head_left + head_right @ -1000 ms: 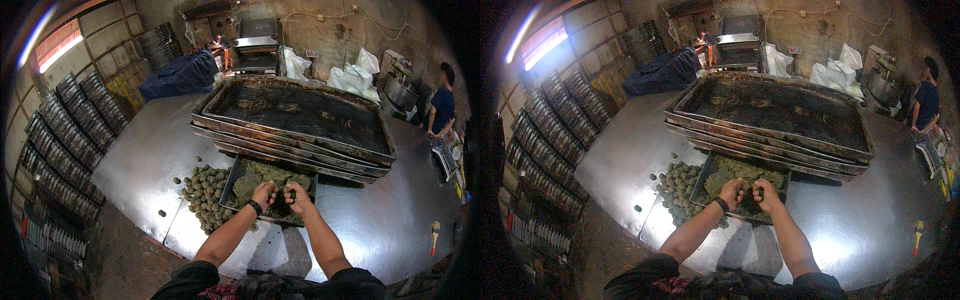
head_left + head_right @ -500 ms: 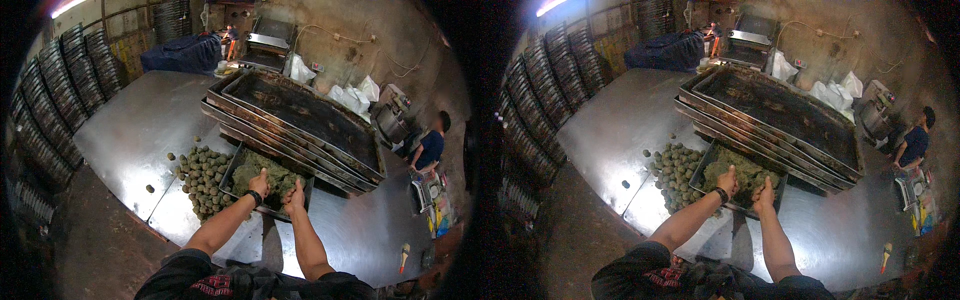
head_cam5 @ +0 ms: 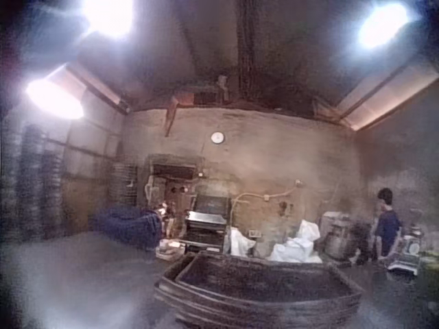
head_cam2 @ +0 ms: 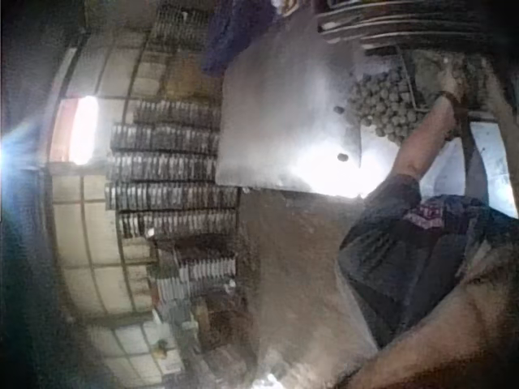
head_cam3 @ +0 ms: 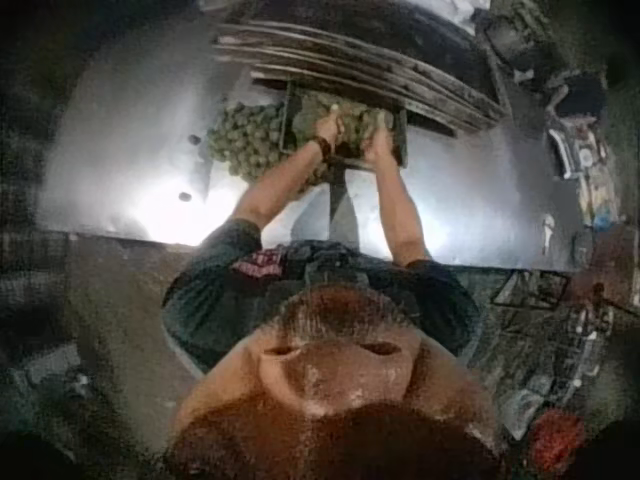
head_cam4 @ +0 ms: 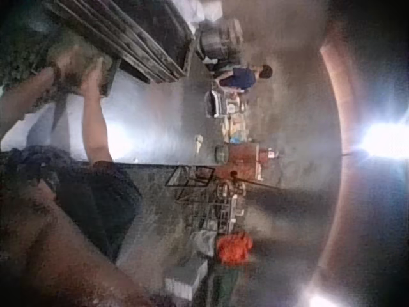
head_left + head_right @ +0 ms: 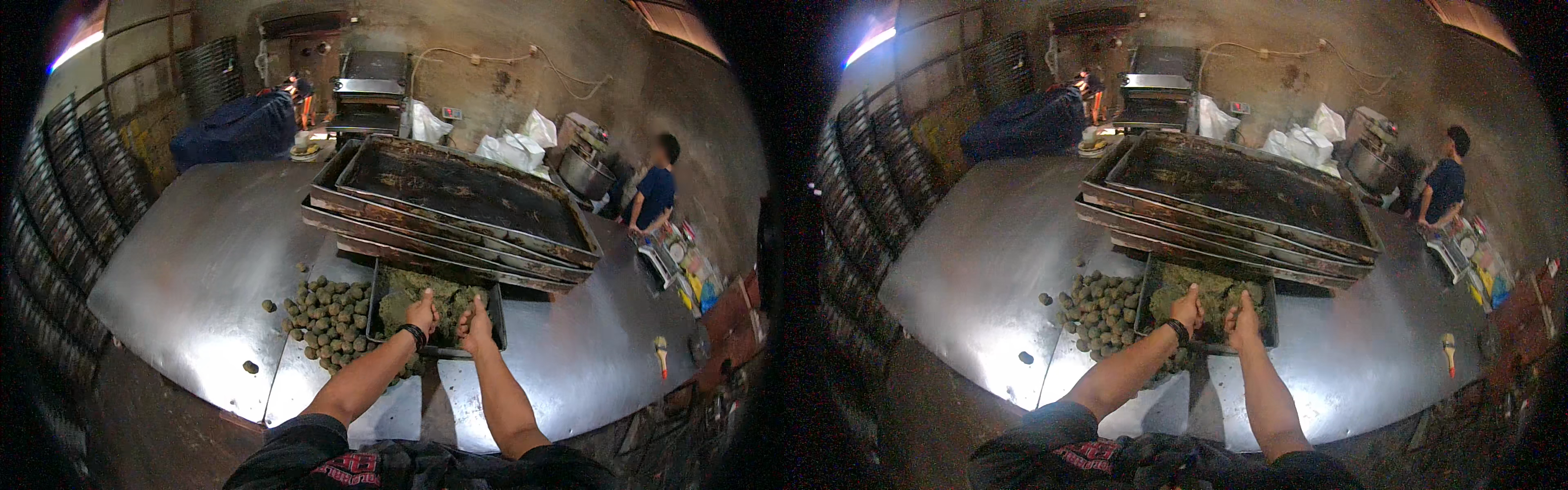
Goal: The person repeatedly scoops green dough from a tray, rolls it into small balls by hand, and places them on a metal table. Another person is visible in the background working at a separate station.
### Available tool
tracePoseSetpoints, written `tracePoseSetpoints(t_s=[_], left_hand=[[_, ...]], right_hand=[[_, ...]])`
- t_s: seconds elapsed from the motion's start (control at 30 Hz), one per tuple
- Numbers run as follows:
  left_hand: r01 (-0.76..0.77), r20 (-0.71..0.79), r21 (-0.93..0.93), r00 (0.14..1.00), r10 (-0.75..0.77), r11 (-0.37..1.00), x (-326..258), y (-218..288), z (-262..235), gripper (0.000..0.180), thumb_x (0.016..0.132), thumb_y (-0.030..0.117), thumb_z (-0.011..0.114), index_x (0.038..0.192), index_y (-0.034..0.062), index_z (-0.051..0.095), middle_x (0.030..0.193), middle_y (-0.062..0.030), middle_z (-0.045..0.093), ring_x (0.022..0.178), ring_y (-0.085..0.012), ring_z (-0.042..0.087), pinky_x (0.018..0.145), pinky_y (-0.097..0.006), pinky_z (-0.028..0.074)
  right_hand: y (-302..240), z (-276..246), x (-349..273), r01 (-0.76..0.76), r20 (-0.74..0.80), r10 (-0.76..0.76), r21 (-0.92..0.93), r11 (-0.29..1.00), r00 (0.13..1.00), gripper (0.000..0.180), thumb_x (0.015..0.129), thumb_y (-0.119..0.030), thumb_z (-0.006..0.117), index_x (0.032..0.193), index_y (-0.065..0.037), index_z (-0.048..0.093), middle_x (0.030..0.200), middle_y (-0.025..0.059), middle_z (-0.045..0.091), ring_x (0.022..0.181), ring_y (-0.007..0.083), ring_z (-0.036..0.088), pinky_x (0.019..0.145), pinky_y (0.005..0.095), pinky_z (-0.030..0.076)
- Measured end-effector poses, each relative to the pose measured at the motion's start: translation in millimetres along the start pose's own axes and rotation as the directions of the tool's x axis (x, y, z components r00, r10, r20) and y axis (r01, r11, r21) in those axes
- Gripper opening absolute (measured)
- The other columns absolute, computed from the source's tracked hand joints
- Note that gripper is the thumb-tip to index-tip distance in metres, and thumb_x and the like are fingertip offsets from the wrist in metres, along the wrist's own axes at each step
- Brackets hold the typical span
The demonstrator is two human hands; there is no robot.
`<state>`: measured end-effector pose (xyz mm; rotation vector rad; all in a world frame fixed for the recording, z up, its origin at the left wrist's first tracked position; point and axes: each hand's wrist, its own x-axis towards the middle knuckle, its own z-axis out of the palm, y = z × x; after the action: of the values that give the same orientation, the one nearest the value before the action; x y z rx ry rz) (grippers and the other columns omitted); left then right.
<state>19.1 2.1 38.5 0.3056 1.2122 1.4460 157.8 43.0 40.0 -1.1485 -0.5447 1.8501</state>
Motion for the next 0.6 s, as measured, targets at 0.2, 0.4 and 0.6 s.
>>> tracePoseSetpoints(t_s=[0.2, 0.4, 0.6], left_hand=[[-0.053, -0.078, -0.080, 0.996, 0.047, 0.995, -10, 3, 11, 0.048, 0.087, 0.046, 0.048, 0.059, 0.0076, 0.045, 0.052, -0.0053, 0.047, 0.042, -0.0148, 0.040, 0.039, -0.031, 0.030], [-0.045, -0.222, 0.012, 0.974, 0.047, 0.999, -14, 1, 38, 0.047, 0.087, 0.043, 0.050, 0.059, 0.0057, 0.047, 0.052, -0.0064, 0.051, 0.038, -0.0132, 0.042, 0.035, -0.029, 0.033], [0.021, -0.082, -0.319, 0.995, -0.049, 0.948, -20, -17, 37, 0.036, 0.090, 0.035, 0.048, 0.068, 0.0067, 0.052, 0.055, -0.0045, 0.051, 0.045, -0.0121, 0.048, 0.040, -0.028, 0.041]], right_hand=[[-14, -1, -9, 0.121, 0.167, -0.100, -0.119, 0.985, 0.981, 0.023, 0.087, -0.034, 0.050, 0.082, -0.011, 0.051, 0.071, 0.0040, 0.055, 0.054, 0.0128, 0.046, 0.045, 0.0256, 0.033], [-5, -6, 5, -0.043, 0.041, 0.048, -0.131, 0.990, 0.998, 0.038, 0.082, -0.051, 0.055, 0.076, -0.013, 0.050, 0.063, 0.0012, 0.050, 0.048, 0.0104, 0.040, 0.041, 0.0248, 0.030], [-11, -35, 28, -0.111, 0.390, 0.157, -0.138, 0.984, 0.907, 0.019, 0.083, -0.025, 0.054, 0.093, -0.009, 0.055, 0.074, 0.0005, 0.052, 0.063, 0.0130, 0.049, 0.051, 0.0258, 0.036]])
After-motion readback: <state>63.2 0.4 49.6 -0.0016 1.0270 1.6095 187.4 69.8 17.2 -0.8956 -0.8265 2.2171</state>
